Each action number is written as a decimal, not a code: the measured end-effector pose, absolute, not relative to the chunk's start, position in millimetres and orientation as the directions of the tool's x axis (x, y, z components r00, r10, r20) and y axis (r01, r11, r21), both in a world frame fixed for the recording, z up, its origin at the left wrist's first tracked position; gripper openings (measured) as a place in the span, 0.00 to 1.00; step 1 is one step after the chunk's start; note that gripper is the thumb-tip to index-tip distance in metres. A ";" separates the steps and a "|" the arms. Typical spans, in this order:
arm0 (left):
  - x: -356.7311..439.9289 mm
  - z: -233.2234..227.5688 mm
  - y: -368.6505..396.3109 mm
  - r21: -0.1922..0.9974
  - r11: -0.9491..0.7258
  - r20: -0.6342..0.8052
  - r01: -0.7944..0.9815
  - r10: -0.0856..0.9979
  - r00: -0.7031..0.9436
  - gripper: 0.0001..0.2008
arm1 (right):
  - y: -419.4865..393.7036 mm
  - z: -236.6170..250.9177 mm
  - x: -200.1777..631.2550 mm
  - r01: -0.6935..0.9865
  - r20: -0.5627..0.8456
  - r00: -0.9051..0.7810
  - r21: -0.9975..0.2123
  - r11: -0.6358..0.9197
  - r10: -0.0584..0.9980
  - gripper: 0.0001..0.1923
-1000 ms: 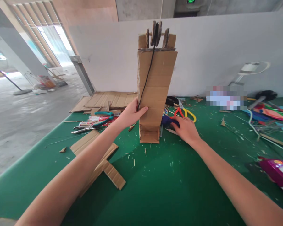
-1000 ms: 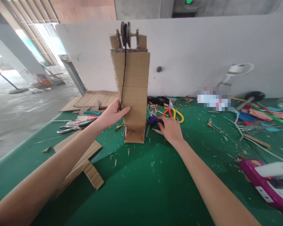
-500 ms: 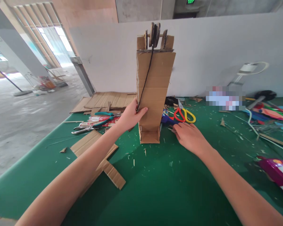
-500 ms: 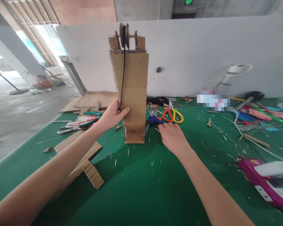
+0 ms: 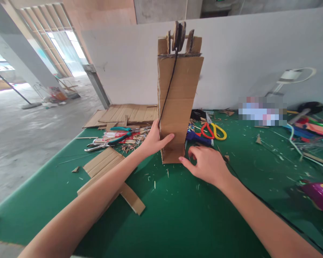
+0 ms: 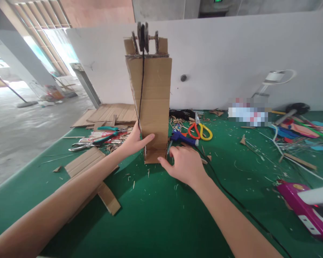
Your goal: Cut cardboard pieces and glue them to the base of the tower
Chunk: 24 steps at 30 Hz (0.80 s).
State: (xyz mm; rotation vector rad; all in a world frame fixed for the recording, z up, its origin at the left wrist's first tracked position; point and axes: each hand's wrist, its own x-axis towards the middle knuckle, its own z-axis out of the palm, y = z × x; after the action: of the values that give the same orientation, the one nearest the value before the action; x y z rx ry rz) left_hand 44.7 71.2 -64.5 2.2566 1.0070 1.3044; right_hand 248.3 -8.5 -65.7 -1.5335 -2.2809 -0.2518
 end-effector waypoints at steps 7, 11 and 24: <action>42.6 -67.2 77.1 0.585 -0.697 0.600 0.416 0.716 0.356 0.24 | -4.5 -77.2 232.9 0.930 0.401 -0.362 0.094 0.356 0.841 0.17; 42.0 -68.3 77.9 0.526 -0.716 0.612 0.459 0.693 0.382 0.21 | -4.9 -81.2 234.6 0.929 0.407 -0.364 0.093 0.358 0.838 0.17; 40.9 -69.9 77.1 0.466 -0.729 0.618 0.502 0.674 0.405 0.20 | -7.2 -88.8 226.4 0.976 0.396 -0.212 0.037 0.214 0.894 0.16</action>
State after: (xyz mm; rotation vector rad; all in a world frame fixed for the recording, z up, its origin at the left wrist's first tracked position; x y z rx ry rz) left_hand 40.9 77.1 -69.9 2.4536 1.0422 1.2258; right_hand 226.4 -7.2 -88.8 -1.7582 -2.2038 -0.4060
